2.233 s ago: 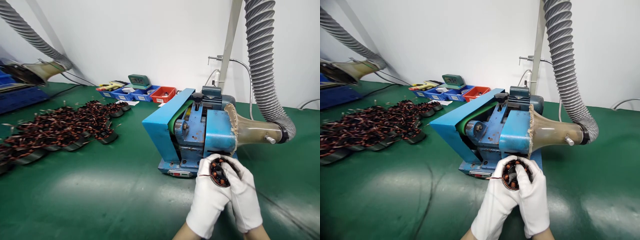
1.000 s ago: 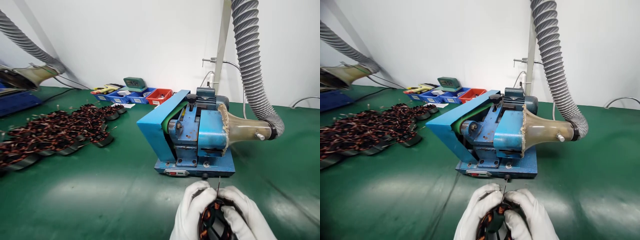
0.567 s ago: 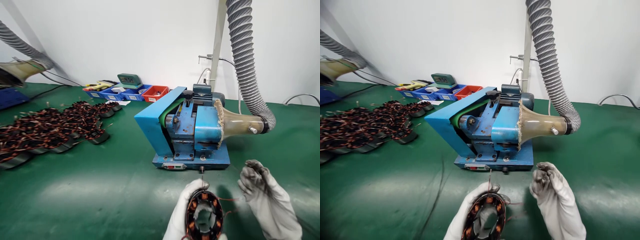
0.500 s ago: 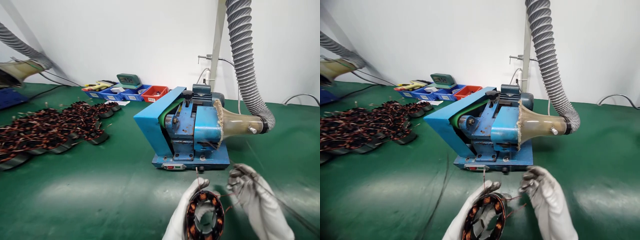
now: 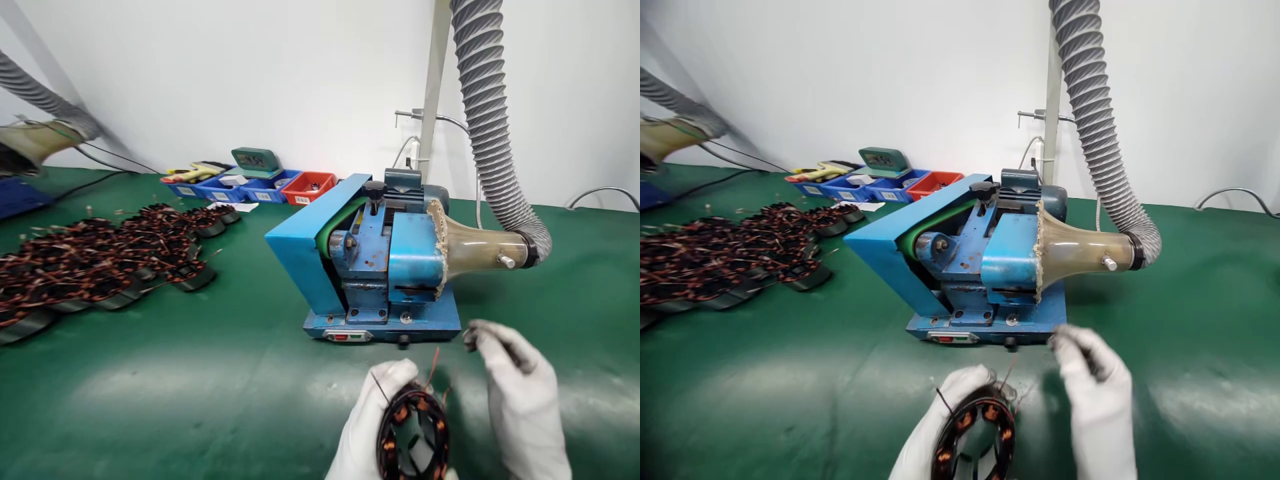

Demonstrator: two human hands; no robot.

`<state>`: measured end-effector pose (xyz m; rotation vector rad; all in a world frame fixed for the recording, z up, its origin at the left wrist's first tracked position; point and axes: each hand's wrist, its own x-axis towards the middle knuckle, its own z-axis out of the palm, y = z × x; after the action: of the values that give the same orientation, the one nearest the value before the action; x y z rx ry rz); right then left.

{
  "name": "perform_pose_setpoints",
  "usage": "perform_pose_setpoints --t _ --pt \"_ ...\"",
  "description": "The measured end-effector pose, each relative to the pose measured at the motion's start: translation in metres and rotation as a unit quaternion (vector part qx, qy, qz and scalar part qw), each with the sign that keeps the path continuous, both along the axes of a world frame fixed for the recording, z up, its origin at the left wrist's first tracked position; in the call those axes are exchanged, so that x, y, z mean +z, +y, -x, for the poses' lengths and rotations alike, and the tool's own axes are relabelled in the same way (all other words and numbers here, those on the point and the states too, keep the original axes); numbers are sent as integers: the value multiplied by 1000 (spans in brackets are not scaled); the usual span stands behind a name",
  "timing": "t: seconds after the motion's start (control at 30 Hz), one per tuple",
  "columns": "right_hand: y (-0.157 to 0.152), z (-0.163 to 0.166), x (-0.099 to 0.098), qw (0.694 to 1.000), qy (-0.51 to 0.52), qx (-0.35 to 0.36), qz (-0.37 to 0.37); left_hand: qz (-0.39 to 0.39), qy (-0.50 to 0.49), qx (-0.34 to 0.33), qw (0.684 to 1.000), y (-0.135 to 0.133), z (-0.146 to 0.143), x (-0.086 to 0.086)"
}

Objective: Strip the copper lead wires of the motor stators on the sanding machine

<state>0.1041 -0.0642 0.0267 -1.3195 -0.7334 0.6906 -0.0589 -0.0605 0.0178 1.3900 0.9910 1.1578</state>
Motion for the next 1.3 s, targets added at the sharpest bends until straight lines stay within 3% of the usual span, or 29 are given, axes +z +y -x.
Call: perform_pose_setpoints --t 0.1,0.2,0.33,0.4,0.5,0.73,0.9,1.1,1.2,1.3 --pt "-7 19 -17 973 -214 74 -34 -30 -31 34 999 10 -13 -10" --pt "3 33 -26 946 -311 74 -53 10 -57 76 995 25 -26 -18" --pt "30 33 -18 954 -257 152 30 80 -88 100 988 43 -36 -18" --pt "40 31 -10 960 -218 155 89 103 -99 89 986 50 -39 -16" --pt "49 29 -4 960 -217 136 113 114 -114 93 983 60 -45 -12" --pt "49 26 -7 967 -187 133 112 115 -146 60 981 61 -48 -2" --pt "51 23 -6 968 -175 135 117 166 -181 66 967 62 -54 6" --pt "24 30 -18 974 -172 114 89 298 -224 85 924 49 -43 -5" --pt "12 34 -25 979 -161 105 62 297 -229 77 924 41 -37 -9" --pt "20 33 -25 976 -153 133 79 305 -223 91 921 45 -42 -5"
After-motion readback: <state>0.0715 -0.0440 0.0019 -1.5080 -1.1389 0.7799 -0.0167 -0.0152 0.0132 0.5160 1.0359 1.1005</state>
